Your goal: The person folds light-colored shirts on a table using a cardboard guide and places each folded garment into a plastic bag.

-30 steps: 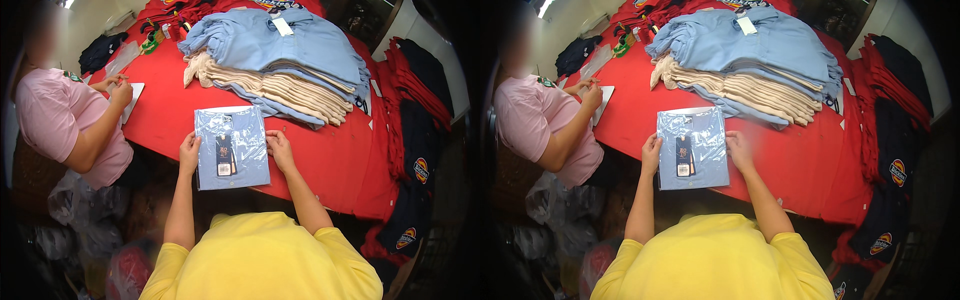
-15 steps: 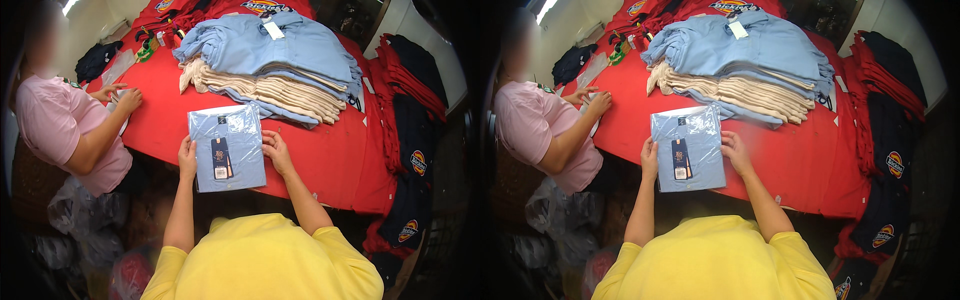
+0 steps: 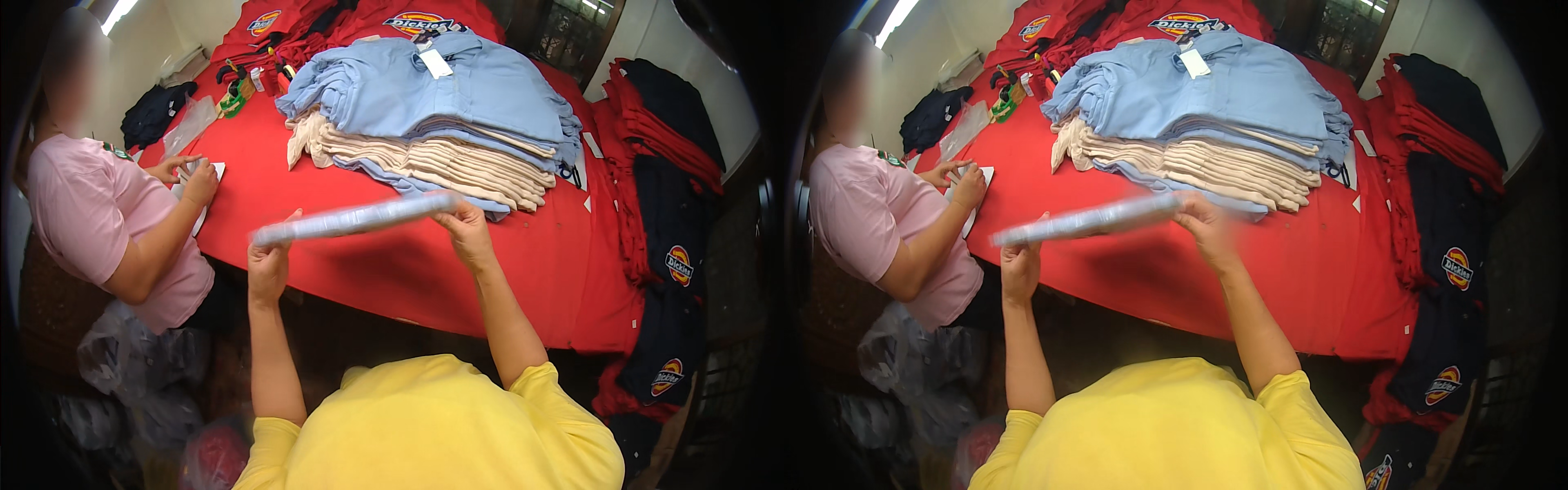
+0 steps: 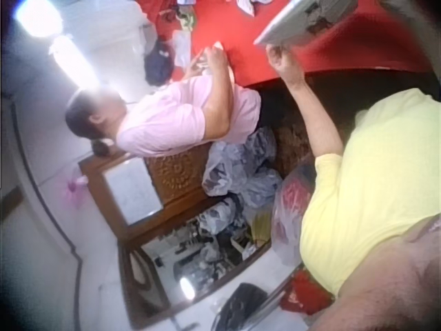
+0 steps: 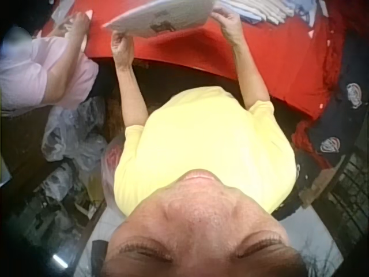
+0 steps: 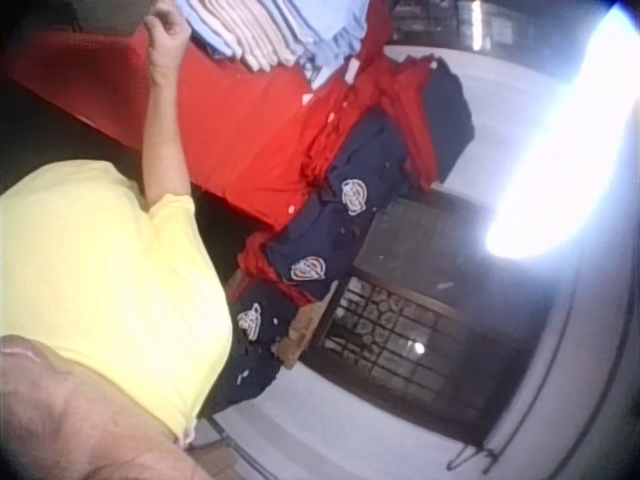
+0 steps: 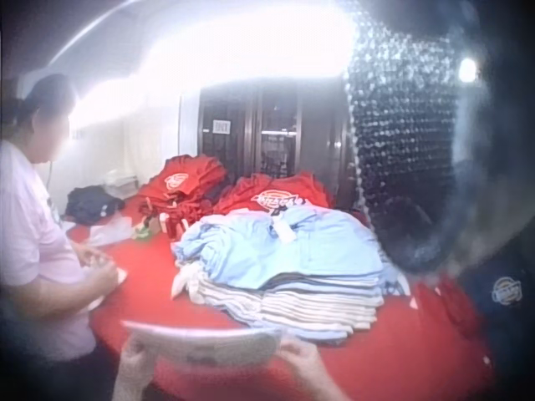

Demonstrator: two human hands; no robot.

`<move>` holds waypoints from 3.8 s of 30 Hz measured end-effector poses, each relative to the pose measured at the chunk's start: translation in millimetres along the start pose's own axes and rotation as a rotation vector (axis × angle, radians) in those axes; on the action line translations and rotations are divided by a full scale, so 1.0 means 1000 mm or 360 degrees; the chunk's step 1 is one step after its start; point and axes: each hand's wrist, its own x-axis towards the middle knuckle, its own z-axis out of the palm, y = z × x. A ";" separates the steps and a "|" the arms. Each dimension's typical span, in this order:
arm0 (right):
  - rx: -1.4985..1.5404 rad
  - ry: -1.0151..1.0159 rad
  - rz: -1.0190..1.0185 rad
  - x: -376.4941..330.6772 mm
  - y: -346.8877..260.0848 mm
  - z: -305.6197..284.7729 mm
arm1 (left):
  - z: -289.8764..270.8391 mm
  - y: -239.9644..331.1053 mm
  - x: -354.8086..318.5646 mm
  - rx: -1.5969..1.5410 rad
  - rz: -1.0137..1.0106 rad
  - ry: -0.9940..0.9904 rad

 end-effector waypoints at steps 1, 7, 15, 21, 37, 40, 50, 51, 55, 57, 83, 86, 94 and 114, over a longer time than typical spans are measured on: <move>-0.0166 -0.0037 -0.0021 0.001 -0.002 -0.008 | -0.007 0.006 -0.002 0.0094 0.0004 -0.0198; -0.1054 -0.0142 0.0184 -0.009 0.024 -0.051 | -0.002 -0.025 -0.030 0.1075 -0.0804 -0.0604; -0.2011 -0.0560 -0.0306 -0.014 0.047 0.014 | 0.037 -0.087 0.037 0.2057 0.0279 -0.0703; -0.2047 -0.0589 -0.0224 -0.010 0.046 0.006 | 0.045 -0.113 0.043 0.2194 -0.0071 -0.0953; -0.1873 -0.0720 -0.1143 -0.043 0.005 0.020 | 0.025 -0.118 0.045 0.2419 -0.0215 -0.1083; -0.1911 -0.0858 -0.1125 -0.077 -0.039 0.035 | 0.024 -0.117 0.049 0.2470 -0.0211 -0.1033; -0.2356 -0.0205 -0.0190 -0.174 -0.049 -0.022 | 0.041 -0.111 0.063 0.2473 -0.0208 -0.0702; -0.2305 -0.0050 -0.0138 -0.174 -0.051 -0.015 | 0.040 -0.112 0.069 0.2470 -0.0193 -0.0578; -0.1838 0.0416 -0.0200 -0.160 -0.060 0.016 | 0.016 -0.115 0.097 0.2461 -0.0491 -0.0199; -0.1726 0.0343 -0.0347 -0.148 -0.062 0.032 | -0.002 -0.118 0.107 0.2445 -0.0681 -0.0232; -0.0136 0.0727 0.1348 -0.089 0.046 0.070 | -0.073 -0.068 0.079 0.1149 -0.1003 -0.0232; -0.0362 0.0769 0.1079 -0.083 0.046 0.081 | -0.070 -0.068 0.091 0.0707 -0.0900 -0.0275; -0.1535 0.0717 -0.0414 -0.057 0.012 0.103 | -0.069 -0.006 0.145 0.0325 -0.0594 -0.0498; -0.2119 -0.0148 -0.0445 -0.121 0.082 0.097 | 0.027 -0.033 -0.085 0.1718 0.0481 -0.0995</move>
